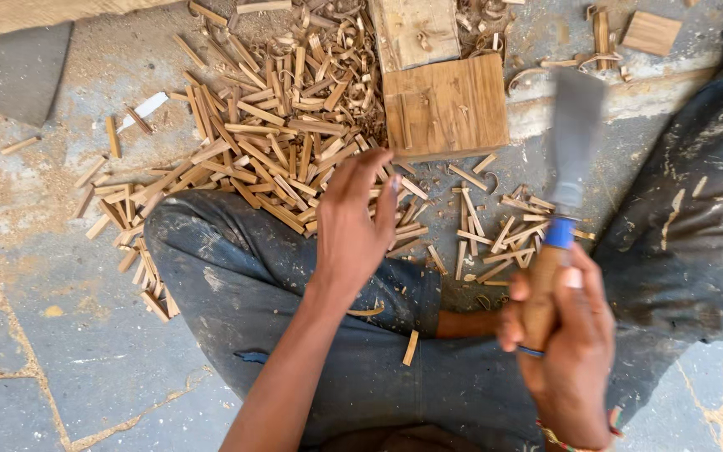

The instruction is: The person sits cross-legged on the floor and uses a chisel to carve small pieces of wood. They repeatedly pick up wood scraps, position them against a larger wooden block, and strike the chisel to shape the wood, creating a pile of shavings.

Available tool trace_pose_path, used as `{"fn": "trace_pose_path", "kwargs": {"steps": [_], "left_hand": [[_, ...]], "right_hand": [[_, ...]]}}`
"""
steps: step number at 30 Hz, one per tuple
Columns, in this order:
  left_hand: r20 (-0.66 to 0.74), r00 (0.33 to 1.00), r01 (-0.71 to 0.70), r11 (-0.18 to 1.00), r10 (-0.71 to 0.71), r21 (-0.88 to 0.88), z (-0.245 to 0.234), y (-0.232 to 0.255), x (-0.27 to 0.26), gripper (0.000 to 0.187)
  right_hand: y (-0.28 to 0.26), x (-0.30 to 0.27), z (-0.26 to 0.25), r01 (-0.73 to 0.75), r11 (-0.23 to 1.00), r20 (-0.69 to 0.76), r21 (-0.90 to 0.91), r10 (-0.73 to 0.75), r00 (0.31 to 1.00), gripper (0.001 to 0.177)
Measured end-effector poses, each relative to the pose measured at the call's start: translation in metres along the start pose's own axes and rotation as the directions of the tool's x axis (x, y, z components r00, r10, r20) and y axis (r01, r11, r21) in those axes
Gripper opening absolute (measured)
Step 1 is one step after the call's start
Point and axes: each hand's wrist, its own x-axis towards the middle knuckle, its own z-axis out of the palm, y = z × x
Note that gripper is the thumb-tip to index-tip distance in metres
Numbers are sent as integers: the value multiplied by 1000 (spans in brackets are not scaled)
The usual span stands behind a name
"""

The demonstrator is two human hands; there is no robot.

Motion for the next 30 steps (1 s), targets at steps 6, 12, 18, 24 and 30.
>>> {"fn": "trace_pose_path", "kwargs": {"steps": [6, 12, 18, 24, 30], "left_hand": [[43, 959, 279, 959, -280, 43, 47, -21, 57, 18], [154, 845, 504, 859, -512, 92, 44, -21, 89, 12], [276, 684, 705, 709, -675, -12, 31, -30, 99, 13], [239, 741, 654, 756, -628, -43, 29, -37, 93, 20], [136, 991, 7, 995, 7, -101, -16, -17, 23, 30]], "right_hand": [[-8, -19, -59, 32, 995, -112, -97, -43, 993, 40], [9, -36, -65, -61, 973, -236, -223, 7, 972, 46], [19, -40, -42, -135, 933, -136, -334, 94, 986, 61], [12, -35, -16, -181, 905, -16, -385, 190, 982, 60], [13, -31, 7, -293, 896, -13, -334, 307, 952, 53]]}}
